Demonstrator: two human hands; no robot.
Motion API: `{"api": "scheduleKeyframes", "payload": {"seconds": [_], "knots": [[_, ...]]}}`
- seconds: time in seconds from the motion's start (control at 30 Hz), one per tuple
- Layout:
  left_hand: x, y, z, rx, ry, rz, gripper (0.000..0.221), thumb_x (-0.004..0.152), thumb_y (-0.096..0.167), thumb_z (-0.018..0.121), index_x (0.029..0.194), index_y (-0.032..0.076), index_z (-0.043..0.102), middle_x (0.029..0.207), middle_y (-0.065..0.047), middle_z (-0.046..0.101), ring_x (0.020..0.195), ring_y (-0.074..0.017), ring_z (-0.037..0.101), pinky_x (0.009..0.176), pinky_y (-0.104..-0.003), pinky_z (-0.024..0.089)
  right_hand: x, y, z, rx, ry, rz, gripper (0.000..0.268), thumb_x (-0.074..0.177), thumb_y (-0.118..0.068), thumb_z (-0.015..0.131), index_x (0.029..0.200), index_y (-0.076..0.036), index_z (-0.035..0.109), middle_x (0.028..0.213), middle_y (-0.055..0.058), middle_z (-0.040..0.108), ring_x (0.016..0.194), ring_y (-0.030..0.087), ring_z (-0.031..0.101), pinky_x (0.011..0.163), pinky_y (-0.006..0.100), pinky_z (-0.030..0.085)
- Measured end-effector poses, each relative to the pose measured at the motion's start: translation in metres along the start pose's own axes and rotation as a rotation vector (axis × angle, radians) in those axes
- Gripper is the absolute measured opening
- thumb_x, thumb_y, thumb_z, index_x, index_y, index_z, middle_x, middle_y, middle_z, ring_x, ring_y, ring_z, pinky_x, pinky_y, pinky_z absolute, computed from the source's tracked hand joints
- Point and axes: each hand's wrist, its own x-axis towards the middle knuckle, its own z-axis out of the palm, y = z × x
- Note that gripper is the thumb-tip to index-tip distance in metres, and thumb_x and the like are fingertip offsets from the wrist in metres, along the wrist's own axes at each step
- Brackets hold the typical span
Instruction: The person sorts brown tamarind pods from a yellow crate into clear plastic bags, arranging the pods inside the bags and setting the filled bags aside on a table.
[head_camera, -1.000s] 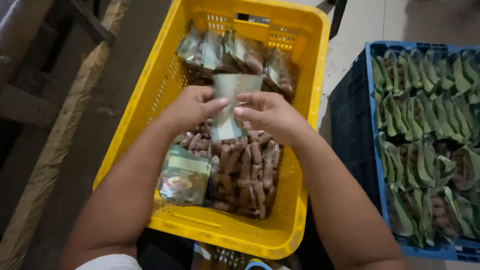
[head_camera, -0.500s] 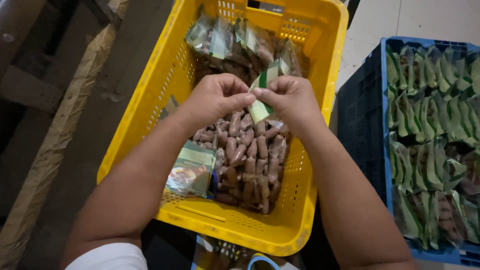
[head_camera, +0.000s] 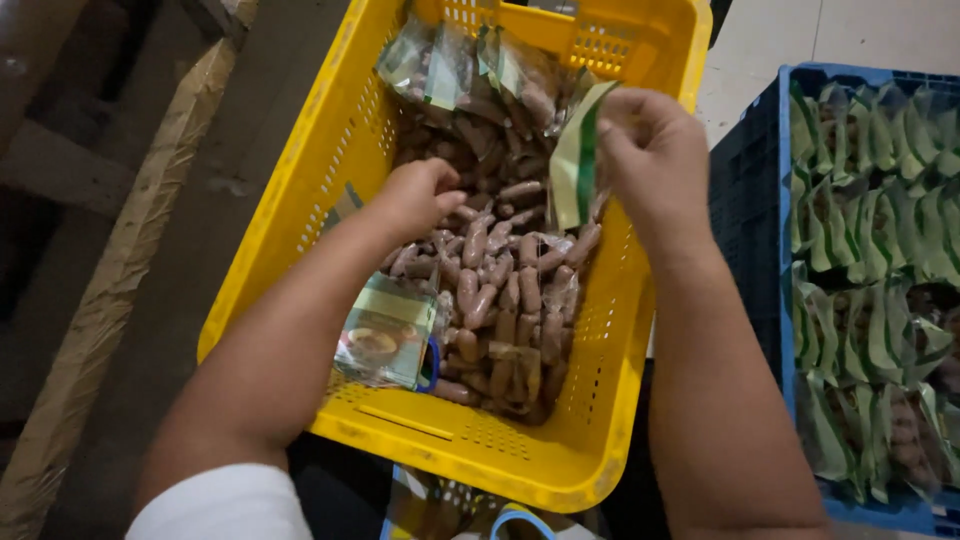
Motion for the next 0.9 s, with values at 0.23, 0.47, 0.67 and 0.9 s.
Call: {"api": "scheduleKeyframes", "payload": {"seconds": [0.23, 0.47, 0.67, 0.9], "knots": [[0.035, -0.042, 0.030, 0.531, -0.192, 0.002, 0.068, 0.088, 0.013, 0.061, 0.152, 0.023, 0.043, 0.135, -0.021, 0.047, 0.123, -0.0454, 0.048, 0.097, -0.055, 0.047, -0.002, 0.000, -0.014, 0.077, 0.038, -0.094, 0.046, 0.103, 0.003, 0.053, 0.147, -0.009, 0.050, 0.070, -0.003, 0.042, 0.056, 0.009, 0.040, 0.053, 0.025, 0.040], [0.046, -0.078, 0.049, 0.552, -0.126, 0.066, 0.048, 0.084, 0.028, 0.072, 0.128, 0.014, 0.058, 0.131, -0.021, 0.051, 0.124, -0.0458, 0.049, 0.097, -0.059, 0.047, 0.004, 0.003, -0.016, 0.263, 0.039, -0.022, 0.022, 0.106, -0.012, 0.066, 0.128, -0.011, 0.065, 0.070, -0.003, 0.051, 0.045, 0.005, 0.045, 0.041, 0.019, 0.043], [-0.003, -0.046, 0.025, 0.809, -0.587, -0.018, 0.027, 0.095, 0.024, 0.062, 0.111, 0.008, 0.076, 0.117, -0.015, 0.074, 0.103, -0.0348, 0.070, 0.093, -0.043, 0.055, 0.011, 0.014, -0.015, 0.497, 0.051, 0.051, 0.037, 0.106, 0.001, 0.053, 0.136, -0.015, 0.065, 0.062, -0.002, 0.052, 0.041, 0.005, 0.043, 0.038, 0.021, 0.039], [0.009, -0.035, 0.033, 0.993, -0.739, -0.060, 0.036, 0.093, 0.018, 0.068, 0.125, 0.002, 0.068, 0.134, -0.015, 0.066, 0.119, -0.0319, 0.066, 0.101, -0.041, 0.055, 0.011, 0.015, -0.017, 0.492, 0.056, 0.058, 0.027, 0.106, 0.000, 0.052, 0.122, -0.010, 0.072, 0.058, 0.000, 0.054, 0.039, 0.005, 0.044, 0.040, 0.019, 0.041]]}}
